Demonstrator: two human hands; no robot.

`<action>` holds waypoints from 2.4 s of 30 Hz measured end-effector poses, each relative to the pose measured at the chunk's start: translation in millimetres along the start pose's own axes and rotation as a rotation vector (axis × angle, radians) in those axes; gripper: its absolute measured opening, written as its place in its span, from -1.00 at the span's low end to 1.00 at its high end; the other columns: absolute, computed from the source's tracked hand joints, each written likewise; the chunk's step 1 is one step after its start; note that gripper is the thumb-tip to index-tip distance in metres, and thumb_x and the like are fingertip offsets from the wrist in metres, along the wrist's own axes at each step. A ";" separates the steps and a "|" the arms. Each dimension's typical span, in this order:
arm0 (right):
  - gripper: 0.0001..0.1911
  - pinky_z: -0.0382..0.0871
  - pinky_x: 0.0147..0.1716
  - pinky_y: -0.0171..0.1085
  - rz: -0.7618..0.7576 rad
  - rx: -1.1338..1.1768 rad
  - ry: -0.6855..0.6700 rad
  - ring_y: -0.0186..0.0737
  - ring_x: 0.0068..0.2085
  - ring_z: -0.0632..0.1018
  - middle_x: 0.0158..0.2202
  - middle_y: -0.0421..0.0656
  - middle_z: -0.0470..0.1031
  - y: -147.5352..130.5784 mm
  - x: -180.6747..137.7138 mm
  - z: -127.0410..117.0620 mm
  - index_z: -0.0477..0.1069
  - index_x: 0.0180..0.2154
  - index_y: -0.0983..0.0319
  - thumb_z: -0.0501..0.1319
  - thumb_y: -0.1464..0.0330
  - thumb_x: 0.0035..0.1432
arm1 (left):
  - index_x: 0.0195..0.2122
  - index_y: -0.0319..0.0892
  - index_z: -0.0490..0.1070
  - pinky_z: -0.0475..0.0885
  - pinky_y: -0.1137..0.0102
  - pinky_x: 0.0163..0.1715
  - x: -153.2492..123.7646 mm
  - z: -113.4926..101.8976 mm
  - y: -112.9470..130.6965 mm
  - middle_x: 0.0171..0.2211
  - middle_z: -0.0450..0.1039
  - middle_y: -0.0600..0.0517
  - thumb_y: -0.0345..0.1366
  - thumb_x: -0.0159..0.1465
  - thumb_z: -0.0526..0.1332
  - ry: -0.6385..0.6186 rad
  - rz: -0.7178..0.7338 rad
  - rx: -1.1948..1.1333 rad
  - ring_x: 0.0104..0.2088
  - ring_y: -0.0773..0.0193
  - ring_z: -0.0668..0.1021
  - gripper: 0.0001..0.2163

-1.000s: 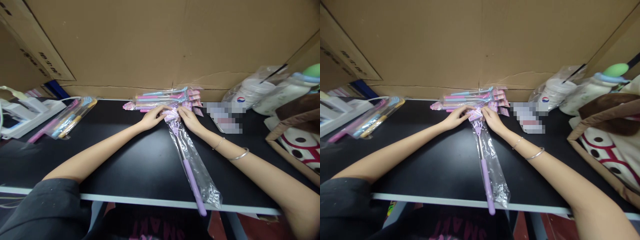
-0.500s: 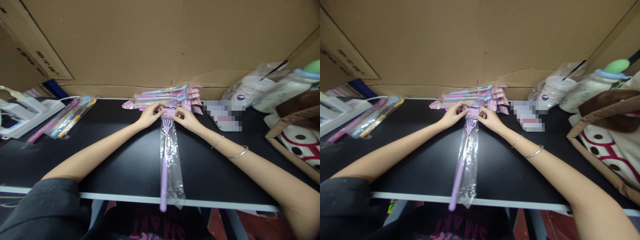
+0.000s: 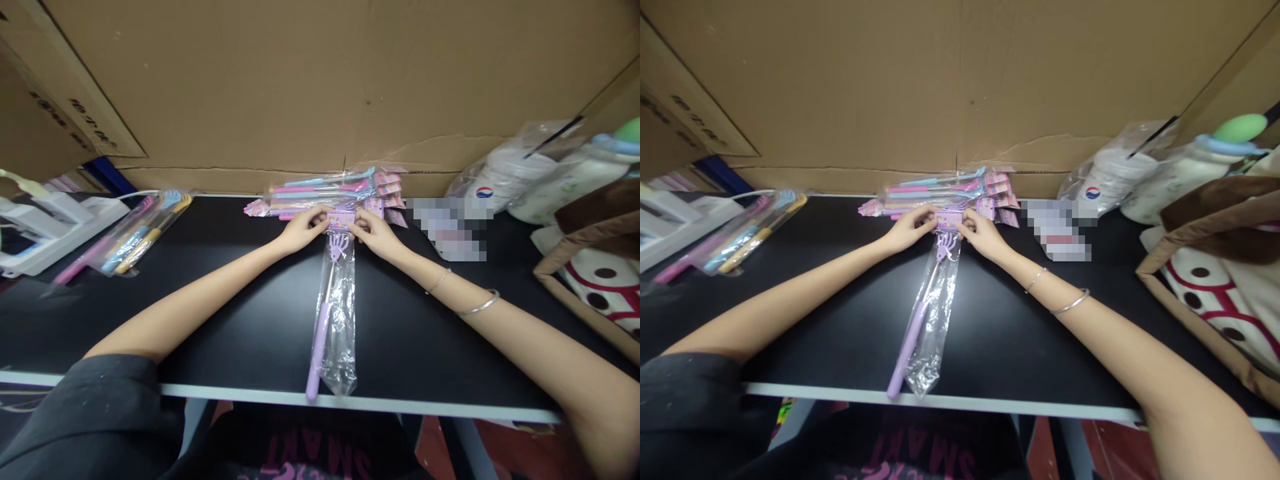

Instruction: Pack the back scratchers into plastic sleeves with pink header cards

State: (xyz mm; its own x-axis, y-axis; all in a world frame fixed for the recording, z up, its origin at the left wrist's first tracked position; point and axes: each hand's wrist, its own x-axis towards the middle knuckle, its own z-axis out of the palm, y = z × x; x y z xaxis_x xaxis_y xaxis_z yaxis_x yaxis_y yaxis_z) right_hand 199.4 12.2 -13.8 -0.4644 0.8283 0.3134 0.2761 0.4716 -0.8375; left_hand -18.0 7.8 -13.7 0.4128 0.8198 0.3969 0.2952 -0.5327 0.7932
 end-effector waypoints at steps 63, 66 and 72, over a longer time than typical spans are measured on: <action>-0.83 0.22 -0.43 -0.31 -0.044 -0.172 0.008 -0.33 -0.54 0.33 -0.57 -0.30 0.30 -6.1 0.8 0.2 0.27 -0.41 0.20 0.00 0.54 0.12 | -0.01 -0.23 0.43 0.41 0.39 -0.23 -0.1 0.0 -5.9 -0.38 0.49 0.03 -0.25 0.34 0.12 -0.036 0.008 -0.017 -0.39 0.30 0.52 -0.73; -0.83 0.21 -0.42 -0.30 -0.054 -0.184 0.017 -0.32 -0.54 0.33 -0.59 -0.31 0.28 -6.0 1.2 -0.1 0.28 -0.41 0.20 0.00 0.54 0.10 | -0.02 -0.23 0.43 0.40 0.39 -0.22 -0.3 0.0 -4.0 -0.41 0.48 0.04 -0.27 0.33 0.12 -0.036 -0.008 -0.011 -0.38 0.29 0.52 -0.75; -0.81 0.22 -0.45 -0.31 -0.031 -0.145 0.020 -0.34 -0.56 0.32 -0.62 -0.32 0.27 -8.0 0.2 -1.1 0.24 -0.46 0.18 0.01 0.56 0.10 | -0.05 -0.24 0.42 0.41 0.39 -0.21 -0.5 0.5 -2.8 -0.41 0.48 0.05 -0.27 0.32 0.13 -0.014 -0.035 -0.024 -0.39 0.30 0.54 -0.77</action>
State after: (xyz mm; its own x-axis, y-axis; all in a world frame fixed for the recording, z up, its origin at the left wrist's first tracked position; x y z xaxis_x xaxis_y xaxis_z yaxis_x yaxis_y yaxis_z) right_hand 198.0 8.9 -6.5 -0.4578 0.8179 0.3485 0.3808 0.5346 -0.7545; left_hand -18.6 8.7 -16.3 0.4142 0.8350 0.3623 0.2895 -0.4982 0.8173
